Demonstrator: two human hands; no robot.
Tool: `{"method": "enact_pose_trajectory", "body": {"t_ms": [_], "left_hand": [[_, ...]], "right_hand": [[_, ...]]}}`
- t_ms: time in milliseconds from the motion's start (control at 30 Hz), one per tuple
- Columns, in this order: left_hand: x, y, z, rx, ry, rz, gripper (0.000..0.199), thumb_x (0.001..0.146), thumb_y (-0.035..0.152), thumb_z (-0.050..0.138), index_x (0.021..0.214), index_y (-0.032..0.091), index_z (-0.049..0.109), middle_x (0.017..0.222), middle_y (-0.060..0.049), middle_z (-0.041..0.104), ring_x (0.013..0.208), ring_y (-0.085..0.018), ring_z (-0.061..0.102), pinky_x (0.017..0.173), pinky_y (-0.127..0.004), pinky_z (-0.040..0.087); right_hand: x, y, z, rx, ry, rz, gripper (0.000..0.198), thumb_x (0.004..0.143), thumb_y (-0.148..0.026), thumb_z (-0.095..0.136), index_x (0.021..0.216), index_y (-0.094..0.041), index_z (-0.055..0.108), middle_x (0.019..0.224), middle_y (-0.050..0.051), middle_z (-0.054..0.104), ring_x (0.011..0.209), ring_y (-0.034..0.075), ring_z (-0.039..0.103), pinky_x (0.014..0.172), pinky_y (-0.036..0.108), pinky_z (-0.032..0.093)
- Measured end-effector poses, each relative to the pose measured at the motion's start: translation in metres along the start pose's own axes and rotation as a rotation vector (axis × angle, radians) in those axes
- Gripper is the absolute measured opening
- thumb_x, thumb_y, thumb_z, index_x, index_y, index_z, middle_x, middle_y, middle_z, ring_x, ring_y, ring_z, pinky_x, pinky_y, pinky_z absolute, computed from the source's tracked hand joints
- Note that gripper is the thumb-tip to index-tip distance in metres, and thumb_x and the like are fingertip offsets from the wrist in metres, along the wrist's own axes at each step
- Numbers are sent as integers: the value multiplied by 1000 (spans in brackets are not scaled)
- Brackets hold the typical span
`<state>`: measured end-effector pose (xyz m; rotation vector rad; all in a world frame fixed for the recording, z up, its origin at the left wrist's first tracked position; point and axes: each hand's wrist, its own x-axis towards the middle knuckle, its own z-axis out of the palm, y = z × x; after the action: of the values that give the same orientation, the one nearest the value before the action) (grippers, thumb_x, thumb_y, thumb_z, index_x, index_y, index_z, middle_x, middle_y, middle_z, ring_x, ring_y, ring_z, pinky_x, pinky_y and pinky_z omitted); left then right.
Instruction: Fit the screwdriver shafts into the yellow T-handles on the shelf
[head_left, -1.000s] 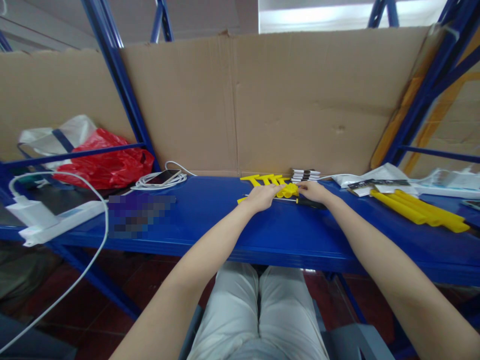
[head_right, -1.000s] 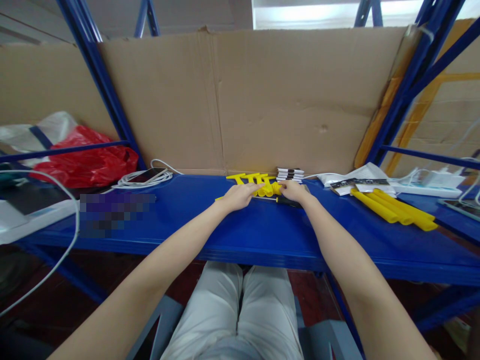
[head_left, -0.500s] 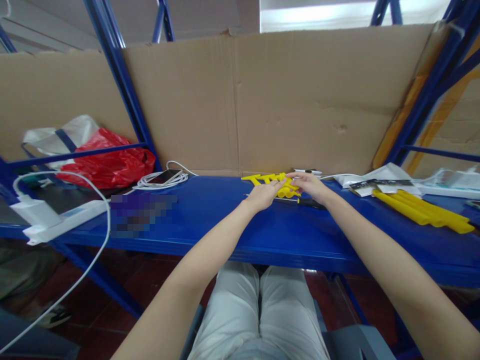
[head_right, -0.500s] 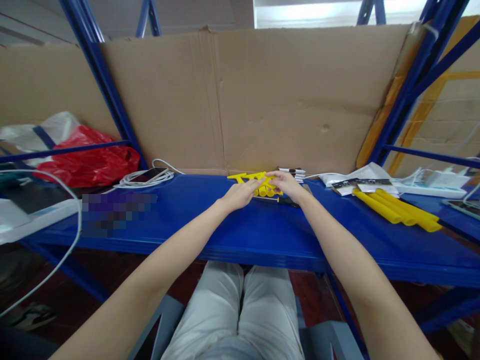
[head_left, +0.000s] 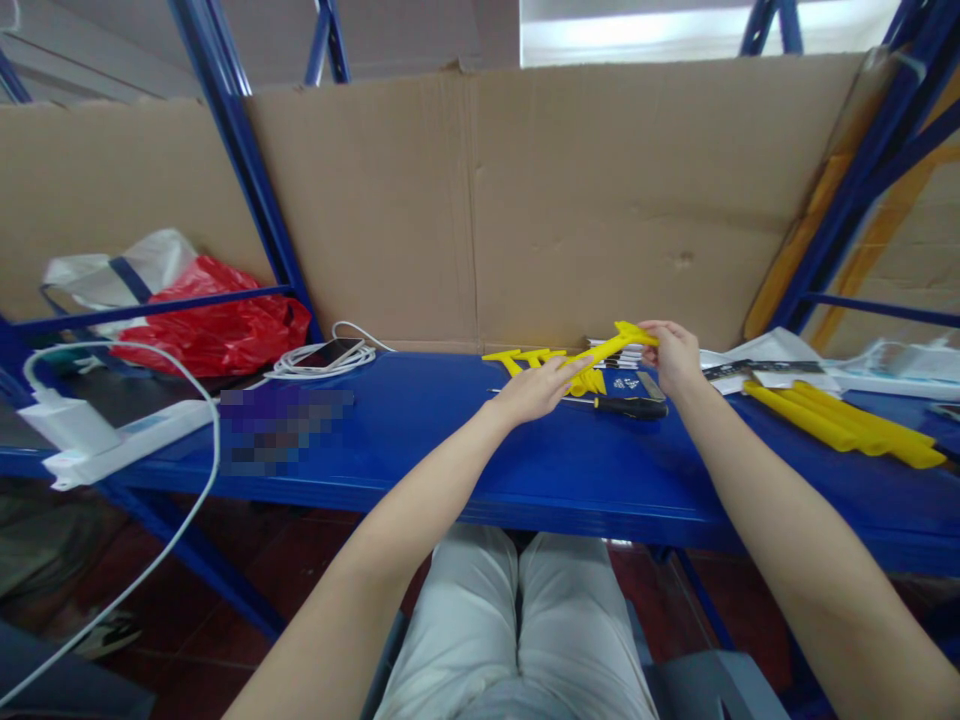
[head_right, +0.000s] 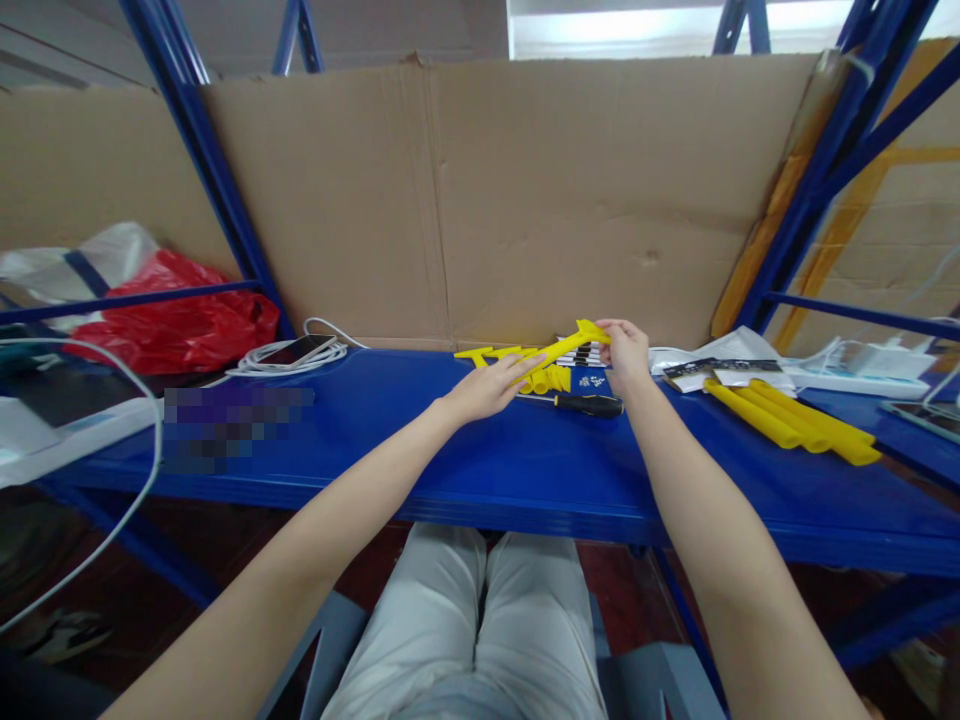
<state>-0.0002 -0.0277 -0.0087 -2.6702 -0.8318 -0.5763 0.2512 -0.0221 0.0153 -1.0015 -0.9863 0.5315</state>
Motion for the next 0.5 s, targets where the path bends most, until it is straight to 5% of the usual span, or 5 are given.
{"method": "enact_pose_trajectory", "body": {"t_ms": [200, 367, 500], "left_hand": [[1, -12, 1, -37, 140, -82, 55, 104, 24, 40, 158, 30, 38, 115, -9, 66, 103, -20, 66, 91, -33, 54], [-2, -36, -3, -25, 190, -434, 51, 101, 19, 40, 150, 22, 52, 118, -13, 69, 104, -22, 68, 94, -34, 53], [-9, -54, -3, -1, 144, -623, 52, 97, 16, 43, 147, 24, 57, 118, -12, 74, 110, -23, 69, 100, -33, 52]], "right_hand": [[0, -2, -1, 23, -16, 7, 15, 86, -37, 60, 84, -22, 61, 55, -5, 52, 40, 8, 39, 38, 20, 30], [-2, 6, -3, -472, -98, -175, 9, 82, -27, 63, 82, -20, 67, 68, 2, 66, 58, 14, 57, 58, 27, 48], [-6, 13, -3, -849, -296, -354, 15, 81, -20, 59, 84, -20, 74, 82, 8, 75, 77, 21, 66, 78, 33, 52]]}}
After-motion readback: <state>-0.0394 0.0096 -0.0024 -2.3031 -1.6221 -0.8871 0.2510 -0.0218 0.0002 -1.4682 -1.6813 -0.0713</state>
